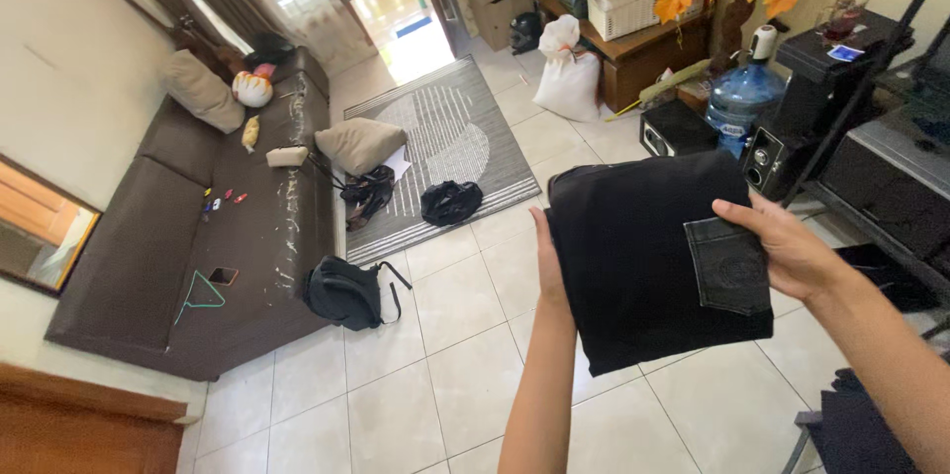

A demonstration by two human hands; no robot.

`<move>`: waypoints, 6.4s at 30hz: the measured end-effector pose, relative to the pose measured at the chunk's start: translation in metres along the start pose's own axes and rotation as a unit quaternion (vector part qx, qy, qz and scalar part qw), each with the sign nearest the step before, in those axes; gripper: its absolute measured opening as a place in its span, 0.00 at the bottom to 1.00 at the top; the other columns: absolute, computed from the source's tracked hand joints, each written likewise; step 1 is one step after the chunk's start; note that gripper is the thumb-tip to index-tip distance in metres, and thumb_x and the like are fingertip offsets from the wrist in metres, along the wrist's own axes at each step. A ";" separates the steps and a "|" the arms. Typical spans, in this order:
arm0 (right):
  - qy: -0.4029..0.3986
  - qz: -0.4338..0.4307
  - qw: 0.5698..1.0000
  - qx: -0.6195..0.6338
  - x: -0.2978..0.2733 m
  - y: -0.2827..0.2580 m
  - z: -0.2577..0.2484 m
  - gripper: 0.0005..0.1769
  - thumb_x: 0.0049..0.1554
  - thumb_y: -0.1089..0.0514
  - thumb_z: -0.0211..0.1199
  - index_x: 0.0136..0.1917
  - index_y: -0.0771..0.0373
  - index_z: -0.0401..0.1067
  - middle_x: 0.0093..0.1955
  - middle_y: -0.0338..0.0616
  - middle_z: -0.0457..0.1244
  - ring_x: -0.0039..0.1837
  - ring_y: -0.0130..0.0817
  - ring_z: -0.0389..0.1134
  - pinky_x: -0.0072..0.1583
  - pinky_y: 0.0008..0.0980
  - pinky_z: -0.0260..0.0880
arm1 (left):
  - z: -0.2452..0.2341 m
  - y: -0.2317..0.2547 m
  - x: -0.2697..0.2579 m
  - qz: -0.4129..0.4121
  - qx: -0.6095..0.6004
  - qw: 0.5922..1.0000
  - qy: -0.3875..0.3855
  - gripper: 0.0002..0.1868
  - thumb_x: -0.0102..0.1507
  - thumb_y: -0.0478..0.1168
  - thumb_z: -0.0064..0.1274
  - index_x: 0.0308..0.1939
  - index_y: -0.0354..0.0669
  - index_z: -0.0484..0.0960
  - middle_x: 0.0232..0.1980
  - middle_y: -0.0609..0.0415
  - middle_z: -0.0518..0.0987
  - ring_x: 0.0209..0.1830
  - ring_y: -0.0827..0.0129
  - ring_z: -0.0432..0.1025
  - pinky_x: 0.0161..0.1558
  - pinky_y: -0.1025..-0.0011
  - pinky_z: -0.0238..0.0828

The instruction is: The person folds a black t-shirt on a dark wooden cabinet by hand, aligning the sleeves and body before smoothing the fabric.

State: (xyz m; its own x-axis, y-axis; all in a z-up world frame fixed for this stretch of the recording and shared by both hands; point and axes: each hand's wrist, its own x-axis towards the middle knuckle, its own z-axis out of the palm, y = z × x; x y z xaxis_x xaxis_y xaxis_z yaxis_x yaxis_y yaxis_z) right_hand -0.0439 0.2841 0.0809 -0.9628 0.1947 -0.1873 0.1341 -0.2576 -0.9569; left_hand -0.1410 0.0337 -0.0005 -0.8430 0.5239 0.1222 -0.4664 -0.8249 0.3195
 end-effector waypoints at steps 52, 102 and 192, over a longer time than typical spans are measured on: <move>0.002 0.098 0.994 -0.052 0.371 -0.023 0.130 0.30 0.59 0.45 0.59 0.70 0.61 0.68 0.65 0.40 0.68 0.64 0.32 0.68 0.63 0.37 0.68 | -0.104 0.247 0.275 -0.078 0.300 0.949 0.059 0.32 0.66 0.51 0.55 0.70 0.38 0.71 0.66 0.54 0.76 0.66 0.68 0.69 0.65 0.69 0.65; -0.103 -0.022 0.994 0.032 1.147 -0.193 0.014 0.18 0.63 0.57 0.60 0.66 0.60 0.70 0.58 0.38 0.69 0.56 0.27 0.71 0.58 0.29 0.72 | -0.216 0.343 0.996 -0.022 0.377 0.919 0.116 0.33 0.66 0.59 0.50 0.67 0.40 0.74 0.64 0.51 0.77 0.65 0.64 0.70 0.62 0.67 0.68; -0.341 0.123 0.925 -0.112 1.371 -0.179 0.302 0.26 0.59 0.51 0.63 0.66 0.64 0.70 0.59 0.46 0.69 0.57 0.35 0.71 0.57 0.37 0.73 | -0.455 0.450 1.019 0.236 0.098 0.949 0.186 0.36 0.76 0.63 0.35 0.77 0.40 0.67 0.71 0.49 0.74 0.65 0.58 0.72 0.61 0.61 0.75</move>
State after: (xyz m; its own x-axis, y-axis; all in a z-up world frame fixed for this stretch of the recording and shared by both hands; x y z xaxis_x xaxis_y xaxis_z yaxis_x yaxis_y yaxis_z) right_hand -1.4591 0.3117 0.0627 -0.8109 -0.5056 -0.2947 0.3401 0.0026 -0.9404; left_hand -1.3320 0.0999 -0.1597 -0.9989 -0.0348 -0.0329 0.0145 -0.8749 0.4840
